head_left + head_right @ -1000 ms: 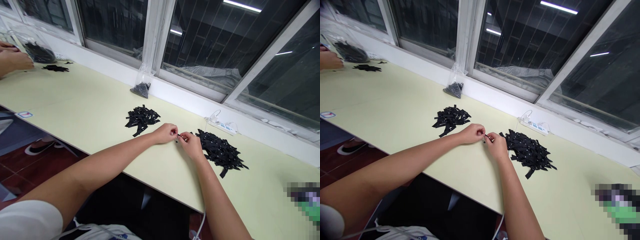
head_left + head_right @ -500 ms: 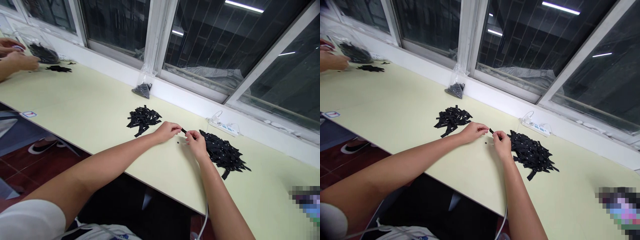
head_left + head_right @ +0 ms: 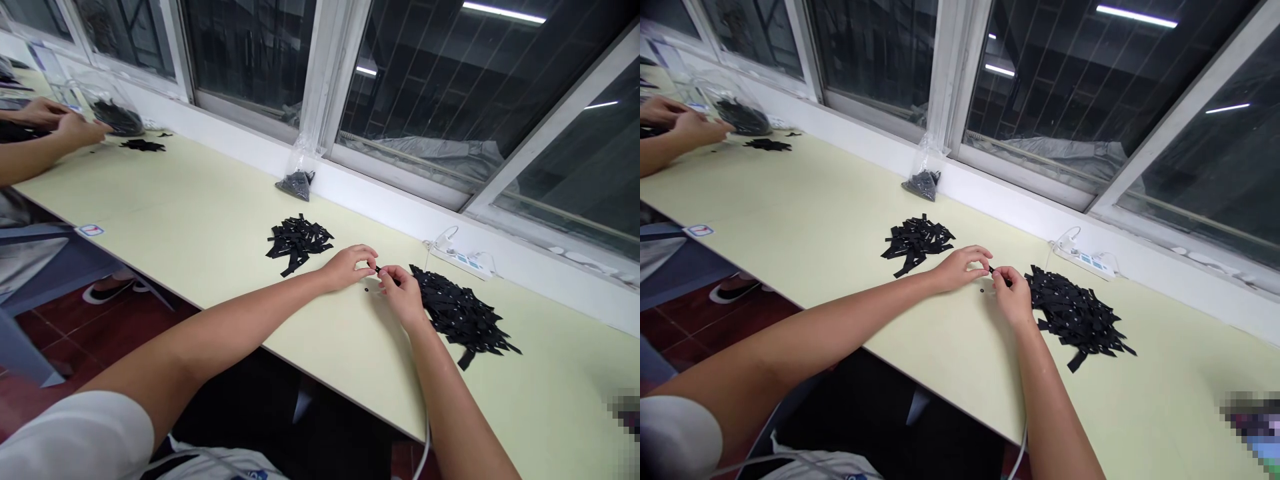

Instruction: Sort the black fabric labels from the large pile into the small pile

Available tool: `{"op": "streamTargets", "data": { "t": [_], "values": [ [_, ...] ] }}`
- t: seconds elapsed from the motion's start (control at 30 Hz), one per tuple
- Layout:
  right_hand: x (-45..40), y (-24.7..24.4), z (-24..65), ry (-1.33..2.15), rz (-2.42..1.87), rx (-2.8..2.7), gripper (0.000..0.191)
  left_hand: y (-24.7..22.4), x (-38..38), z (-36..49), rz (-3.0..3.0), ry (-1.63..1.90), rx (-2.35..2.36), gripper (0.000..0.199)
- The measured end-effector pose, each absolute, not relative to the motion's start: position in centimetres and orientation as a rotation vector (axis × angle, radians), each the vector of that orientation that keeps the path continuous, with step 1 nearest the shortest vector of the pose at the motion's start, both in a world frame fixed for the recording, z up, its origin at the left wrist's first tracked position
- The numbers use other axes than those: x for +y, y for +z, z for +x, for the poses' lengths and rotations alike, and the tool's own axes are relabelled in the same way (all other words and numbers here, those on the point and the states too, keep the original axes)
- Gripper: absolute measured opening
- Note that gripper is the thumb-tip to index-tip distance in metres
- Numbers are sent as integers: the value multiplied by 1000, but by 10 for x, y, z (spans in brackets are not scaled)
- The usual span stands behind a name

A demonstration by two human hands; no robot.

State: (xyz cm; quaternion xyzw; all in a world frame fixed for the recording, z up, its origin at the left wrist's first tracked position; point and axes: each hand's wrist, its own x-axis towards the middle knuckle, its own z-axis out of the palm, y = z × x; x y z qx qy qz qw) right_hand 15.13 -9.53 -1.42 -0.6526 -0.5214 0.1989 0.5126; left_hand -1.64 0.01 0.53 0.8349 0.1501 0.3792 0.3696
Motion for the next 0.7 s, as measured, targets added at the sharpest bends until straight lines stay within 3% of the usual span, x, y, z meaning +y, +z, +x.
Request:
{"op": "streamTargets", "data": {
  "t": [0.7],
  "values": [
    [-95, -14, 149, 434, -1568, -1372, 36, -1, 0, -10, 2029, 915, 502, 12]
  ]
}}
